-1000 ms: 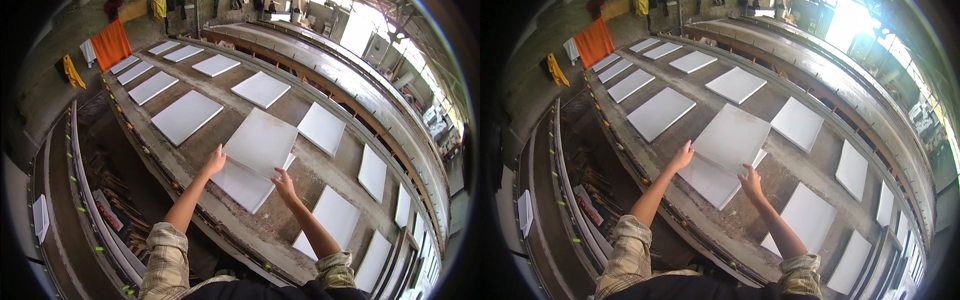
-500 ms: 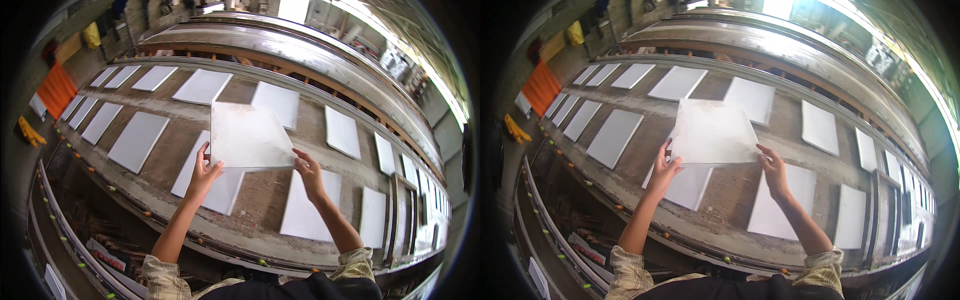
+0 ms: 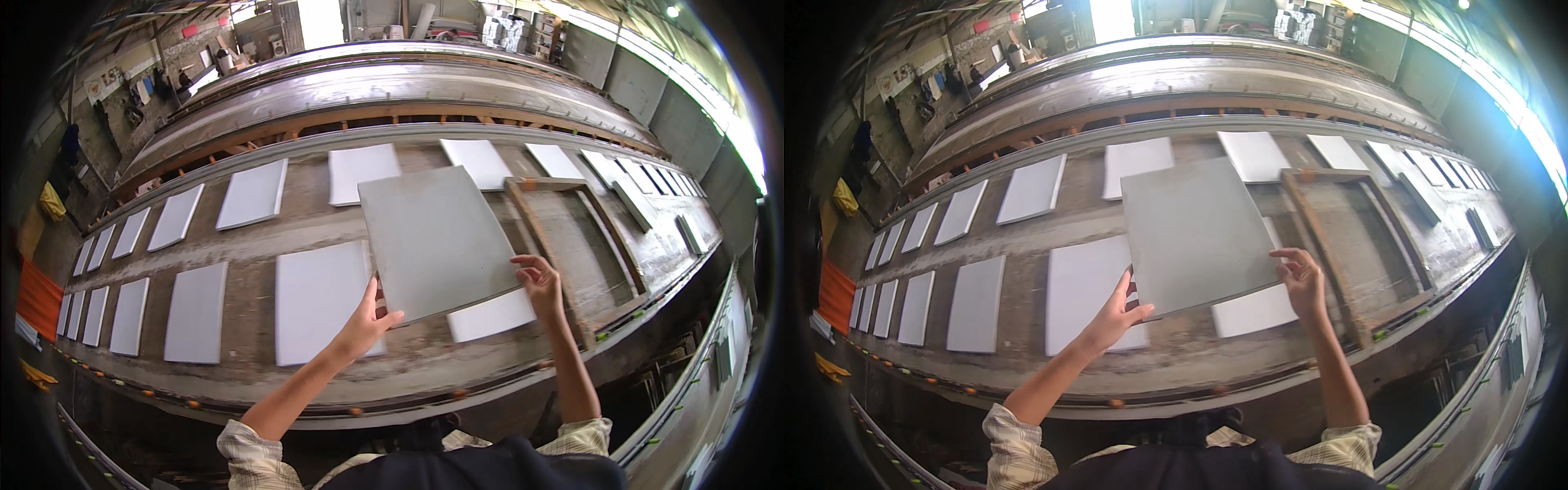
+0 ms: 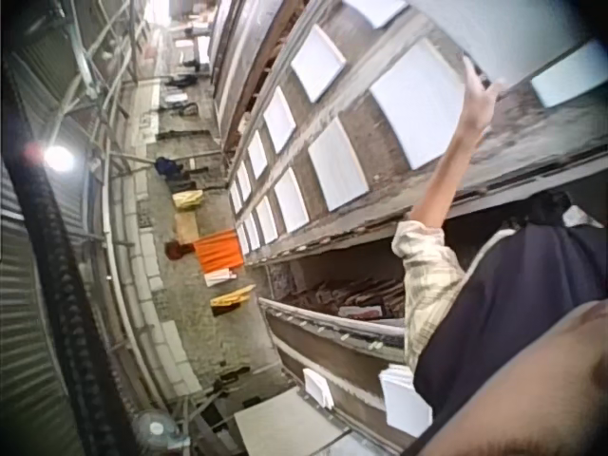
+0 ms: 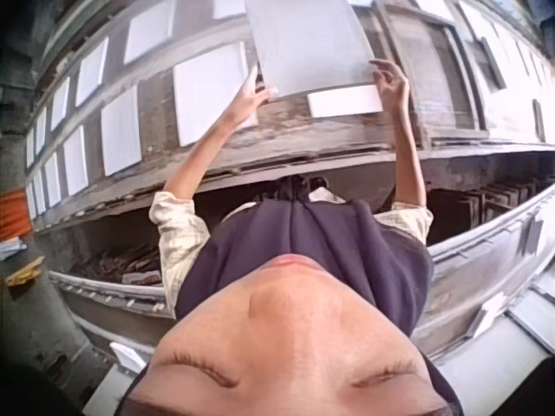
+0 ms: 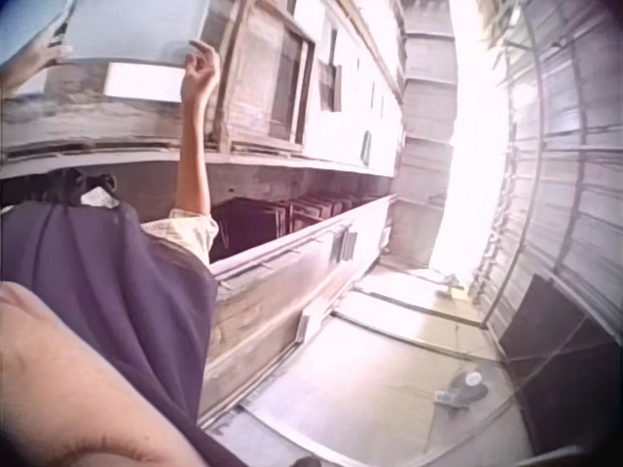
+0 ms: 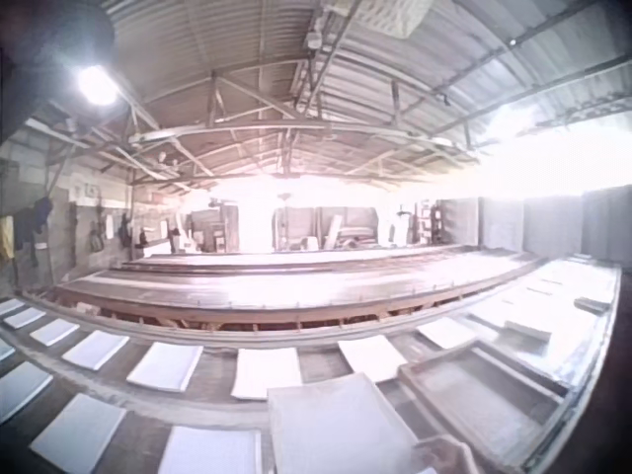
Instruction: The person repeatedly picks up white rectangular panels from a stack and places them into a wooden frame on a workbench. They smooth each panel with both hands, then remove it and place it on the bench surface. This cycle continues with multiple panels throughout the clip.
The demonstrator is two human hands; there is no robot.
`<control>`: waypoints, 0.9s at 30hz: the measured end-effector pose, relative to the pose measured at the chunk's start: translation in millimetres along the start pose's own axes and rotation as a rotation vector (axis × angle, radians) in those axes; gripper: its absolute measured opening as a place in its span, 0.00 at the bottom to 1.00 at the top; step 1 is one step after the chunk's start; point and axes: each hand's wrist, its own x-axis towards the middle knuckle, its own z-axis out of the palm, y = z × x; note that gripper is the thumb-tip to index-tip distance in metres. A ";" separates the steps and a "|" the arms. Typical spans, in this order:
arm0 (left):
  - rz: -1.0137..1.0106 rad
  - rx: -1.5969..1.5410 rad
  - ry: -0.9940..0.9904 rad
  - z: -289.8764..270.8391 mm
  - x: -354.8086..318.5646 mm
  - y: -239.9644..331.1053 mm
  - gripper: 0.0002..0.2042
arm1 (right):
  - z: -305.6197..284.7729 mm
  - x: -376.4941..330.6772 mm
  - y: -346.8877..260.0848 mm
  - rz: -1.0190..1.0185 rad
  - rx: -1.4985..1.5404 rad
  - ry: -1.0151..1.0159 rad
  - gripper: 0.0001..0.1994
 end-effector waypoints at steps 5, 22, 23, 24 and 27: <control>-0.218 -0.039 0.018 89.5 51.7 -39.2 0.38 | -66.2 -25.0 64.3 0.121 -0.184 0.076 0.12; -0.008 1.104 0.268 176.0 143.5 -114.3 0.45 | -145.6 -13.5 126.1 0.030 -0.081 -0.367 0.21; 0.052 1.035 0.248 185.3 154.6 -114.6 0.45 | -148.7 -8.1 125.7 0.033 -0.082 -0.351 0.19; 0.102 1.020 0.210 195.3 166.4 -112.2 0.45 | -156.6 2.1 122.4 0.020 -0.106 -0.345 0.18; 0.196 0.978 0.103 223.5 192.2 -106.2 0.45 | -183.4 20.7 123.1 0.026 -0.145 -0.297 0.16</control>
